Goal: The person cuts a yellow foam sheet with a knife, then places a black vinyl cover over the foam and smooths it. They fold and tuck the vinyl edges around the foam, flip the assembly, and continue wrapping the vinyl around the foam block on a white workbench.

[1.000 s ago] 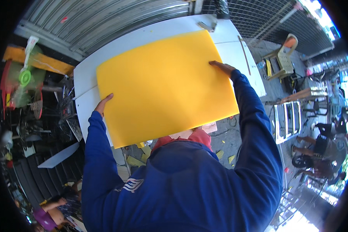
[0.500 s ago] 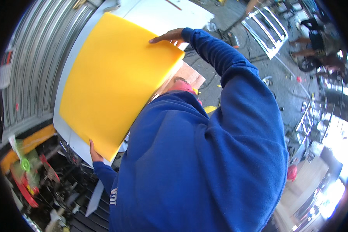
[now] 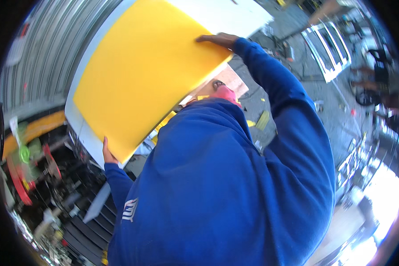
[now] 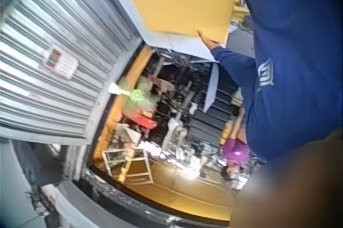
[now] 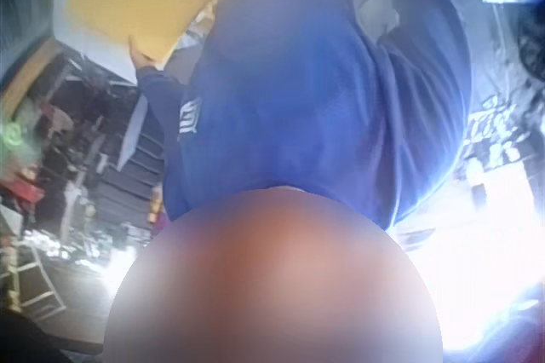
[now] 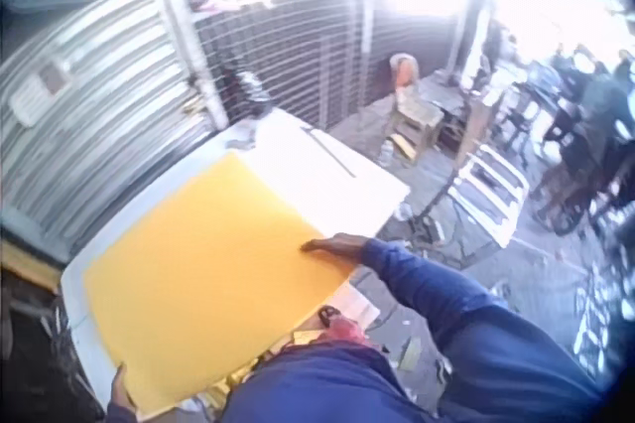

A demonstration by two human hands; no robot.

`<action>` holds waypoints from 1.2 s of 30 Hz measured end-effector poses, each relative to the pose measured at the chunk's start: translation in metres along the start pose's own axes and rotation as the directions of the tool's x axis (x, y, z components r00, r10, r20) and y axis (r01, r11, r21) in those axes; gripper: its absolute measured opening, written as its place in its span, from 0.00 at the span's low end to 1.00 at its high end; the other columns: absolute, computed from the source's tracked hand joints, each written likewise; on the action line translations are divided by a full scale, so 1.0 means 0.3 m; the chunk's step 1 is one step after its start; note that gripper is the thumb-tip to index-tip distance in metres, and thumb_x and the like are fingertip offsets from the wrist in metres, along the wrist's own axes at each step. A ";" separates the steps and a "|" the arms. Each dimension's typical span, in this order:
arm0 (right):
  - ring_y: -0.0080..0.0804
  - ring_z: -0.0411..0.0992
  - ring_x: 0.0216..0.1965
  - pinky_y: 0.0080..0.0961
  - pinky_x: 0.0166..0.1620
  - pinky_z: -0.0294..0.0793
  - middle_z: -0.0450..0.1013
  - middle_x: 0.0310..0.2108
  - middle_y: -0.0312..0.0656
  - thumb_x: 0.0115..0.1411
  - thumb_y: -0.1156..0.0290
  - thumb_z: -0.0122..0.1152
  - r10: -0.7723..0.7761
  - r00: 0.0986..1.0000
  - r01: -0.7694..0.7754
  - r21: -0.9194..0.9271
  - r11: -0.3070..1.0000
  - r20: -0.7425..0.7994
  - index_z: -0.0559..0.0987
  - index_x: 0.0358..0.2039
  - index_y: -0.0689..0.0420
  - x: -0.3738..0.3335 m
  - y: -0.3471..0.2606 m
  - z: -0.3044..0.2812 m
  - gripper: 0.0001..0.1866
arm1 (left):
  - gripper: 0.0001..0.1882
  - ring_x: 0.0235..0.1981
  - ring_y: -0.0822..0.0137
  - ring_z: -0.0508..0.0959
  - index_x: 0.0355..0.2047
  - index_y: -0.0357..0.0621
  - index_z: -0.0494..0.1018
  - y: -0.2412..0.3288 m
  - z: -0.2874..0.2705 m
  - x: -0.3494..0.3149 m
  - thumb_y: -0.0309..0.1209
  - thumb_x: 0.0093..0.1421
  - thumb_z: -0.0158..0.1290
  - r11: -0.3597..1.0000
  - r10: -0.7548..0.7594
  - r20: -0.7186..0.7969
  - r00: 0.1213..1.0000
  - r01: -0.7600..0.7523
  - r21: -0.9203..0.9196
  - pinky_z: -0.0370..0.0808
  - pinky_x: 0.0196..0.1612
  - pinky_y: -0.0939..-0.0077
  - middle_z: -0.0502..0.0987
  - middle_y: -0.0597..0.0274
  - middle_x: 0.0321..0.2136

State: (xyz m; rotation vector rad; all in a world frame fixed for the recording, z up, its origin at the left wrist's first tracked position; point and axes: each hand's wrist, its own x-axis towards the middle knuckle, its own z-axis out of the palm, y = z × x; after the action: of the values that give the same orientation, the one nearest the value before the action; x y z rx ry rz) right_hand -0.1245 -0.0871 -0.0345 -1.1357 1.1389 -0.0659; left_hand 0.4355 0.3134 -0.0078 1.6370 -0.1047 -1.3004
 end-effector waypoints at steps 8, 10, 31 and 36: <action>0.33 0.76 0.52 0.27 0.59 0.70 0.77 0.54 0.43 0.70 0.43 0.42 -0.105 0.994 0.096 -0.283 0.954 -0.016 0.78 0.59 0.49 0.022 -0.016 0.013 0.30 | 0.31 0.55 0.63 0.77 0.63 0.43 0.68 0.001 0.004 0.006 0.50 0.67 0.54 0.995 0.009 0.006 1.000 -0.008 -0.095 0.74 0.57 0.67 0.77 0.59 0.55; 0.32 0.76 0.51 0.28 0.58 0.71 0.77 0.54 0.43 0.70 0.45 0.46 -0.146 0.989 0.135 -0.331 0.934 -0.009 0.77 0.59 0.55 0.011 -0.016 0.009 0.30 | 0.31 0.55 0.64 0.77 0.63 0.43 0.68 0.013 0.028 -0.006 0.50 0.67 0.54 0.998 0.058 -0.012 0.998 -0.058 -0.018 0.74 0.57 0.69 0.77 0.61 0.56; 0.59 0.47 0.74 0.55 0.71 0.48 0.48 0.74 0.59 0.71 0.46 0.51 -0.758 0.180 0.734 -0.599 -0.321 0.627 0.56 0.74 0.55 0.180 -0.822 1.150 0.39 | 0.23 0.44 0.49 0.81 0.42 0.43 0.80 -1.273 -0.285 -0.300 0.52 0.67 0.51 0.908 0.269 -0.864 0.425 0.187 0.375 0.76 0.50 0.59 0.82 0.50 0.41; 0.56 0.45 0.74 0.54 0.72 0.44 0.46 0.75 0.56 0.71 0.44 0.48 -0.766 0.359 0.561 -0.779 -0.280 0.533 0.56 0.74 0.53 0.371 -0.668 1.651 0.39 | 0.17 0.47 0.51 0.82 0.39 0.52 0.83 -1.591 -0.189 -0.015 0.48 0.64 0.54 0.982 -0.063 -0.914 0.402 0.190 0.016 0.77 0.52 0.56 0.84 0.55 0.43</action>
State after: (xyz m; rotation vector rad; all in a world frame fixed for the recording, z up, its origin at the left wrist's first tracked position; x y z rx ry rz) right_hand 0.3895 0.0885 0.0192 -2.9719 0.2953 -0.4810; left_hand 0.2484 0.5883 -0.3550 2.2917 0.6561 -0.3033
